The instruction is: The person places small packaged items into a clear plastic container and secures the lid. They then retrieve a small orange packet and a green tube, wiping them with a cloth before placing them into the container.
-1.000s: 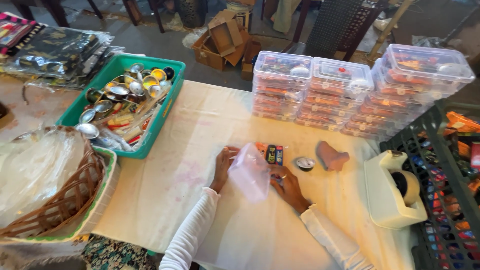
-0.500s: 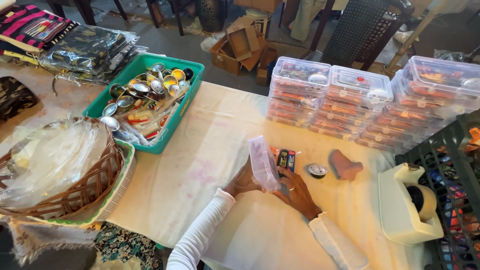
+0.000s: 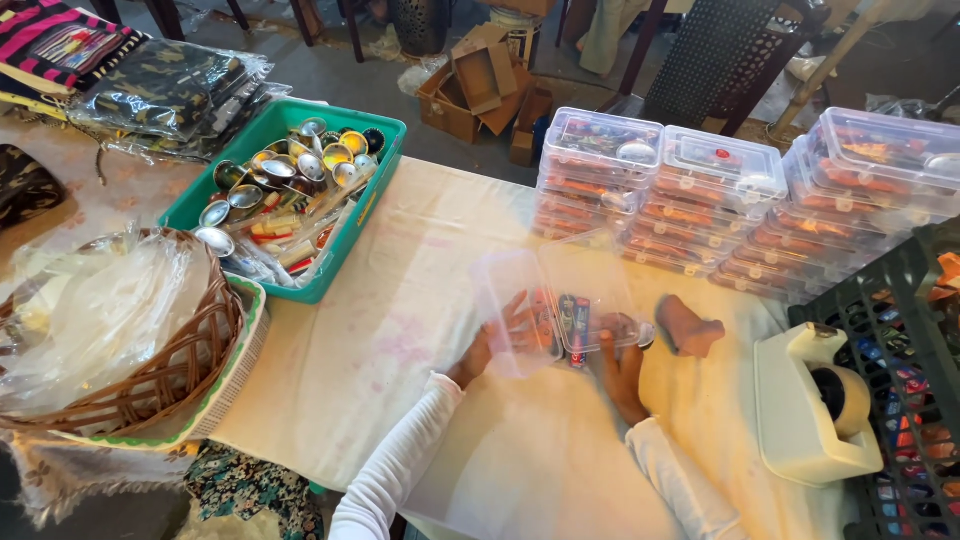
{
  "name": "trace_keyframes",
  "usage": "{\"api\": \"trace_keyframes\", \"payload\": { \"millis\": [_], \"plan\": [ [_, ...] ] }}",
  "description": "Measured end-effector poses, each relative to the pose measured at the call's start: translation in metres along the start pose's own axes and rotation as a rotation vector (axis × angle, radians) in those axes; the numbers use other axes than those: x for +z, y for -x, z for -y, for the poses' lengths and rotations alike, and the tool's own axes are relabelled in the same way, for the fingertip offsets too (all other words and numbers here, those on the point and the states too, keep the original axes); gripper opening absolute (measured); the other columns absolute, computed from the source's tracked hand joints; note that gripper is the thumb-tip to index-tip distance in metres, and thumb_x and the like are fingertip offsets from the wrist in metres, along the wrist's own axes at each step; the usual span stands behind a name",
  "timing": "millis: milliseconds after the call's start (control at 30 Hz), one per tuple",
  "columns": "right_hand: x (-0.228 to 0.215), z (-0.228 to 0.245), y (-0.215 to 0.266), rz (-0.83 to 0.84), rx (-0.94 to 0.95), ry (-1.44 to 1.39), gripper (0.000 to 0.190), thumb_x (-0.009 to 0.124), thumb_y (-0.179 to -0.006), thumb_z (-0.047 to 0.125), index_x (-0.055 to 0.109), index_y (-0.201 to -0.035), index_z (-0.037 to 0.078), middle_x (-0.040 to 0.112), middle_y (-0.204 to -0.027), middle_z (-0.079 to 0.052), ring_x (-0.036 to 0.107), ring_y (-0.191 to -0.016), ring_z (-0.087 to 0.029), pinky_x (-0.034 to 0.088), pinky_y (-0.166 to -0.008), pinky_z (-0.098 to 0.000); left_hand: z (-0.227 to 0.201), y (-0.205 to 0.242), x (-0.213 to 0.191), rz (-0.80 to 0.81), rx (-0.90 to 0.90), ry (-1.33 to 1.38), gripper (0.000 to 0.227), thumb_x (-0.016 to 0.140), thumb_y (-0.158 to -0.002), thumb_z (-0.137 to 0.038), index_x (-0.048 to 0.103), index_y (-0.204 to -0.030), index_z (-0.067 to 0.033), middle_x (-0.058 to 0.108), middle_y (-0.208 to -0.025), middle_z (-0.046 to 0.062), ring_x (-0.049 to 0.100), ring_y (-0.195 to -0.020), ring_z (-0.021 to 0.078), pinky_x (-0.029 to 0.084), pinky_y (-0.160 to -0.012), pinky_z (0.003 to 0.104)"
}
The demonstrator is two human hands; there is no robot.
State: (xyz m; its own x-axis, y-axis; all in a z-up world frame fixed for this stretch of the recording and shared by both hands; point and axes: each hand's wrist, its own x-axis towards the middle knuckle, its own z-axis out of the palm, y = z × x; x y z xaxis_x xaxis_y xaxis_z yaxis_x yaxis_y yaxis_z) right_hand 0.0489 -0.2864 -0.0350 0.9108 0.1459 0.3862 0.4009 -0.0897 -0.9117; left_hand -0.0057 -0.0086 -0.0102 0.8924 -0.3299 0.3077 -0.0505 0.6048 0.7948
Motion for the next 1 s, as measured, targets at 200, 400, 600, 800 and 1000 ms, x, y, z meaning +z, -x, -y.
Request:
{"api": "trace_keyframes", "payload": {
  "millis": [200,400,600,800,1000],
  "plan": [
    [0.005,0.043,-0.005,0.11,-0.131,0.157,0.051,0.045,-0.11,0.046,0.066,-0.119,0.0,0.071,-0.116,-0.011,0.066,-0.107,-0.02,0.049,-0.096,-0.0335,-0.014,-0.002,-0.015,-0.007,-0.068,0.347,0.108,0.037,-0.09,-0.084,0.019,-0.167,-0.0113,0.034,-0.166,0.02,0.046,-0.144,0.0413,0.045,-0.111,0.049],
    [0.009,0.05,-0.005,0.105,-0.04,0.148,0.045,0.048,-0.109,0.042,0.067,-0.119,0.002,0.07,-0.11,-0.007,0.063,-0.101,-0.016,0.049,-0.091,-0.0307,-0.018,-0.008,-0.007,-0.181,-0.088,0.256,0.103,0.026,-0.092,-0.084,0.027,-0.164,-0.0101,0.042,-0.162,0.02,0.053,-0.138,0.043,0.047,-0.111,0.048],
    [0.011,0.037,-0.009,0.028,0.149,0.021,0.039,0.064,-0.101,0.03,0.059,-0.123,-0.002,0.069,-0.104,-0.01,0.063,-0.092,-0.014,0.052,-0.083,-0.0309,0.014,-0.008,-0.021,-0.273,-0.002,0.112,0.092,0.042,-0.095,-0.069,0.018,-0.164,-0.0129,0.052,-0.15,0.022,0.061,-0.128,0.0383,0.051,-0.107,0.052],
    [0.015,0.06,-0.003,-0.096,-0.175,0.471,0.05,0.07,-0.099,0.03,0.055,-0.131,-0.006,0.061,-0.12,-0.019,0.058,-0.103,-0.027,0.048,-0.091,-0.039,0.01,-0.013,-0.02,-0.686,0.102,-0.02,0.079,0.059,-0.098,-0.04,0.014,-0.158,-0.0167,0.056,-0.142,0.023,0.066,-0.109,0.0393,0.055,-0.093,0.051],
    [0.007,0.076,0.018,0.044,-0.373,0.692,0.055,0.077,-0.088,0.039,0.059,-0.123,0.0,0.062,-0.118,-0.017,0.06,-0.109,-0.034,0.047,-0.094,-0.0445,-0.013,-0.007,-0.016,-1.042,0.413,-0.735,0.086,0.069,-0.092,-0.014,0.014,-0.158,-0.0078,0.035,-0.159,0.02,0.053,-0.128,0.0338,0.043,-0.105,0.047]
  ]
}}
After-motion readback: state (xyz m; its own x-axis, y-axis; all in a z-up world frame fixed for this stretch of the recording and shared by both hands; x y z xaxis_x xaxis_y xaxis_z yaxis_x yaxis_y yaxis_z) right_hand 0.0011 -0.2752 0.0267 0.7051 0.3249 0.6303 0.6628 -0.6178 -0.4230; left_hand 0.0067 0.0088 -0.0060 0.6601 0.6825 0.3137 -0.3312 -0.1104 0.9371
